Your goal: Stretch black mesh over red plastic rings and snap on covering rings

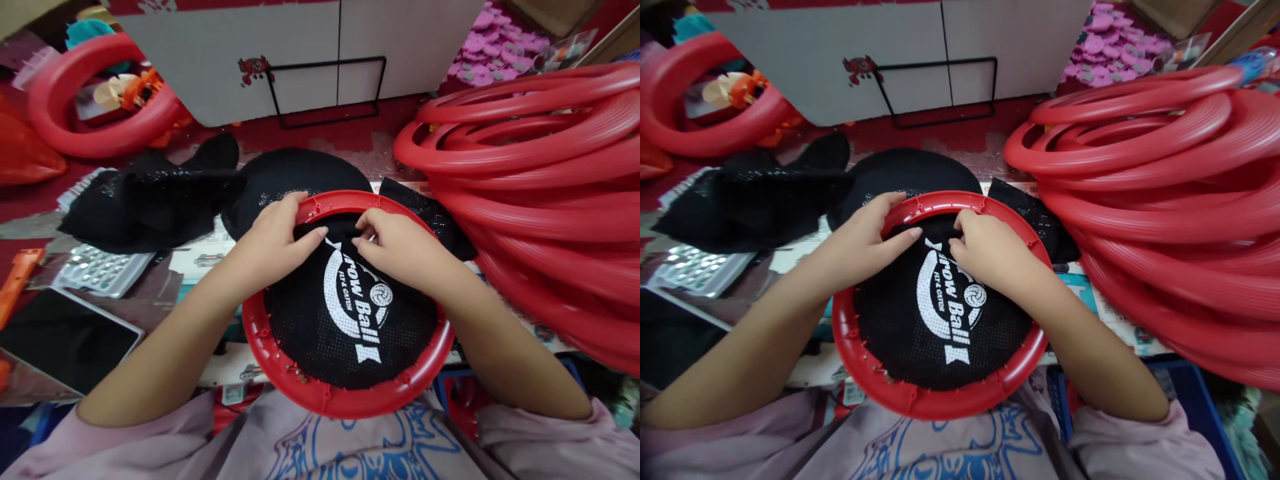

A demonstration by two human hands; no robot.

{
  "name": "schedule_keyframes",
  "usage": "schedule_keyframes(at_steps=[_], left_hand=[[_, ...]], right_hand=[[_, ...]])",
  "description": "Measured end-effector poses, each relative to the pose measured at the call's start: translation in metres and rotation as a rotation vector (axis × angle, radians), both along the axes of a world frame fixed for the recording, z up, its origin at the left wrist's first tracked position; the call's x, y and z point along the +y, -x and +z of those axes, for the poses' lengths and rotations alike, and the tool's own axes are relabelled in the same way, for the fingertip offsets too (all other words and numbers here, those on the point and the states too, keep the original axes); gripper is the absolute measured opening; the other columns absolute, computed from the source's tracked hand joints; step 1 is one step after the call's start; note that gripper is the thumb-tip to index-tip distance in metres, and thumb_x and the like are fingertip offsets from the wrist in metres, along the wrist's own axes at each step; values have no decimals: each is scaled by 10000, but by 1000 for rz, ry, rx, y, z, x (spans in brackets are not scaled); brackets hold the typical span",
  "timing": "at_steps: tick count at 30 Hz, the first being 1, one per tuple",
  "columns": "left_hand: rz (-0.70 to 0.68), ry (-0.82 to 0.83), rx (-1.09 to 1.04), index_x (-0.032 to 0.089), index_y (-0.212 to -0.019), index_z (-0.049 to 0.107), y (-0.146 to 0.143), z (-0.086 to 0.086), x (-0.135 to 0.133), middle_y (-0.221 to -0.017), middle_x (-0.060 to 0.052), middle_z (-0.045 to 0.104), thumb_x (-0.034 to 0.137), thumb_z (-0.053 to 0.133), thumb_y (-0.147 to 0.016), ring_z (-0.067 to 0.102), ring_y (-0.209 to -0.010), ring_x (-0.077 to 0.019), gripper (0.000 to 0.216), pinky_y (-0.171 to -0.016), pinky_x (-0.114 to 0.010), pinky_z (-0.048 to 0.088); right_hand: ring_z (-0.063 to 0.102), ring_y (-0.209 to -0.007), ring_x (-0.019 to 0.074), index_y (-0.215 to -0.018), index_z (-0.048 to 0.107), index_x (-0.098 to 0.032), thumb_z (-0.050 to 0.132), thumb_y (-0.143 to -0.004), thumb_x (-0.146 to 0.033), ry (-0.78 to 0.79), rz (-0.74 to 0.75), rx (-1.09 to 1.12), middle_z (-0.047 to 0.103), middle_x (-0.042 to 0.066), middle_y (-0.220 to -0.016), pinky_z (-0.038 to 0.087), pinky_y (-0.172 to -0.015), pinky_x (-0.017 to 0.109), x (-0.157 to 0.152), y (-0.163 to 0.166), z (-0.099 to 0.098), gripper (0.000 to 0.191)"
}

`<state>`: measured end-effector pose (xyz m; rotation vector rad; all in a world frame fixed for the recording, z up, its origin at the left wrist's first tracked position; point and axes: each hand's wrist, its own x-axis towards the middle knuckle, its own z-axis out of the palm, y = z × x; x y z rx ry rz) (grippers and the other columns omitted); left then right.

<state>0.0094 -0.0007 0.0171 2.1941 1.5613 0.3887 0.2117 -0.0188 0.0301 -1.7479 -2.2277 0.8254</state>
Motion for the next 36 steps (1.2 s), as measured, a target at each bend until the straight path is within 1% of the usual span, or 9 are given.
schedule_keyframes(at_steps=[5, 10, 15, 18, 22, 25, 28, 31, 36], left_hand=[[-76, -149, 80, 89, -1303, 464, -3, -10, 0, -1334, -168, 531, 402, 519, -846, 459, -1258, -332, 557, -1063, -505, 339], [-138, -166, 104, 101, -1318, 451, 3, -10, 3, -1329, -162, 531, 403, 531, -822, 446, -1247, -332, 586, -1046, -498, 337], [-180, -99, 94, 134, -1299, 466, 4, -4, 1, -1305, -138, 563, 373, 515, -816, 462, -1220, -336, 541, -1028, -532, 325], [-157, -56, 47, 136, -1235, 500, 5, -1, -1, -1271, -137, 585, 349, 506, -812, 497, -1202, -315, 474, -1031, -518, 333], [-152, 6, -45, 155, -1174, 517, 7, 3, -1, -1310, -125, 570, 311, 518, -807, 510, -1216, -281, 399, -1042, -476, 358], [-115, 47, -103, 174, -1075, 528, 8, 3, -1, -1332, -117, 558, 315, 537, -812, 515, -1219, -272, 298, -1040, -467, 368], [-75, 54, -152, 186, -998, 534, 9, 0, 0, -1310, -103, 580, 328, 559, -813, 531, -1199, -269, 234, -1039, -472, 367], [-76, 58, -175, 194, -960, 573, 9, -2, 2, -1274, -81, 607, 336, 580, -812, 557, -1165, -257, 205, -1034, -453, 372], [-90, 112, -217, 211, -914, 636, 9, 1, 5, -1215, -45, 641, 346, 590, -820, 592, -1108, -225, 170, -996, -391, 404]], right_hand=[[544, -643, 139, -740, 647, -176, 560, -795, -251, 99, 136, -157, 667, 32, -740, 322, -565, 261, 1, 0, -2, 127], [451, -542, 93, -636, 497, -191, 541, -732, -196, 66, 92, 58, 533, -42, -591, 300, -513, 236, 0, -12, 8, 106], [513, -618, 81, -745, 455, -200, 603, -698, -175, 291, 115, 519, 548, -55, -703, 399, -563, 201, 1, -22, 5, 157], [542, -664, 95, -896, 516, -182, 683, -699, -234, 335, 108, 477, 569, -30, -787, 430, -592, 217, 0, -16, -1, 264], [569, -768, 126, -1146, 554, -164, 695, -714, -226, 256, 130, 339, 621, 23, -929, 440, -651, 238, -3, -6, -3, 459], [546, -662, 114, -893, 634, -164, 624, -781, -263, 255, 128, 311, 613, -13, -760, 402, -601, 234, -4, -5, 0, 149], [426, -507, 79, -669, 566, -169, 598, -806, -365, 229, 40, 362, 474, -63, -563, 305, -500, 221, -5, -6, 3, 242], [456, -553, 82, -713, 593, -167, 619, -800, -322, 71, -15, 422, 520, -57, -607, 329, -528, 215, -6, -7, 3, 180], [594, -708, 109, -816, 680, -177, 581, -834, -181, -139, 86, 362, 687, -17, -778, 398, -660, 217, -7, -7, 4, 101]])
